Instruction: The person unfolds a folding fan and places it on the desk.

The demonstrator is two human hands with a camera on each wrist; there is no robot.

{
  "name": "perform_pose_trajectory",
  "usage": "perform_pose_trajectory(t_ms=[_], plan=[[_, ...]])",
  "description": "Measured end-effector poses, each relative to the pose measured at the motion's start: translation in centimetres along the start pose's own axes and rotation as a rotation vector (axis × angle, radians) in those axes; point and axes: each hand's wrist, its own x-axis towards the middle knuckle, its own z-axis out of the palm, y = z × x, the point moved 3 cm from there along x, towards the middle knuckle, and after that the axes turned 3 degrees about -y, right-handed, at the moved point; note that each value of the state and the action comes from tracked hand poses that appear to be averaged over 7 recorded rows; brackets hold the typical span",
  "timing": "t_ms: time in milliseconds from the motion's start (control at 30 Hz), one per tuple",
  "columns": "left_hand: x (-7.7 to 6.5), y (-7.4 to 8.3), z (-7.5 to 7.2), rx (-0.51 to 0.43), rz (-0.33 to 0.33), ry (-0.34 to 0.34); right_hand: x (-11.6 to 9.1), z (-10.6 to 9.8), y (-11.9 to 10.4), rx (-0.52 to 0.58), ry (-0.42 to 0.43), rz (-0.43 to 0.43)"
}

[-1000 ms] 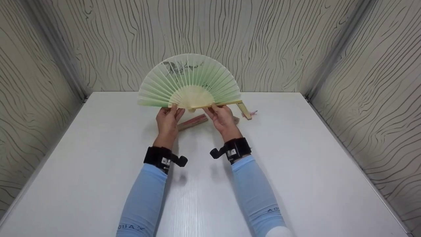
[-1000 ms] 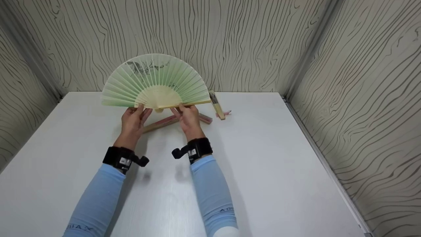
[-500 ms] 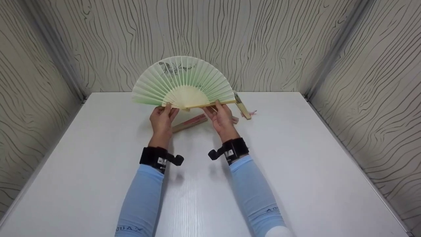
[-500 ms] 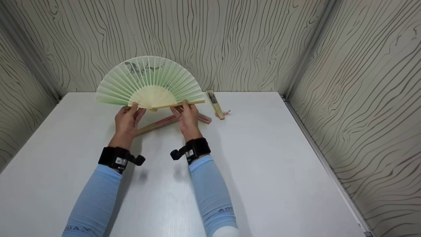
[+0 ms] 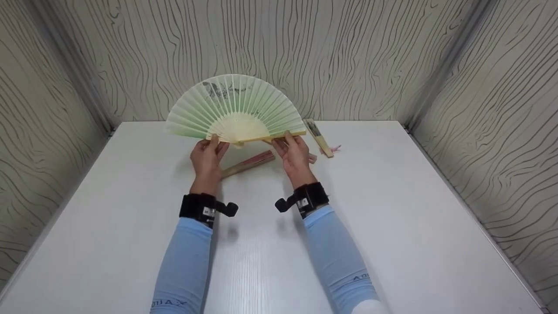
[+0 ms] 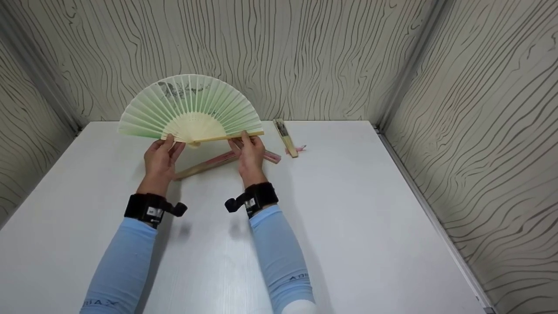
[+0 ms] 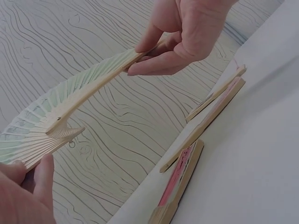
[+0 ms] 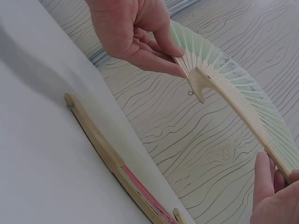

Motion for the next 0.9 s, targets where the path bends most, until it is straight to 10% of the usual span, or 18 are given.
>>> perform_pose_trajectory(t_ms=[433,900], plan=[[1.1,4.4,-2.0,0.078,0.005,0.072,-0.1,1.0,0.6,-0.164,0.017,-0.032],[8.2,12.6,-9.2,0.295,-0.072,0.168,-4.2,6.0,6.9,-0.641,-0.270,0.303]])
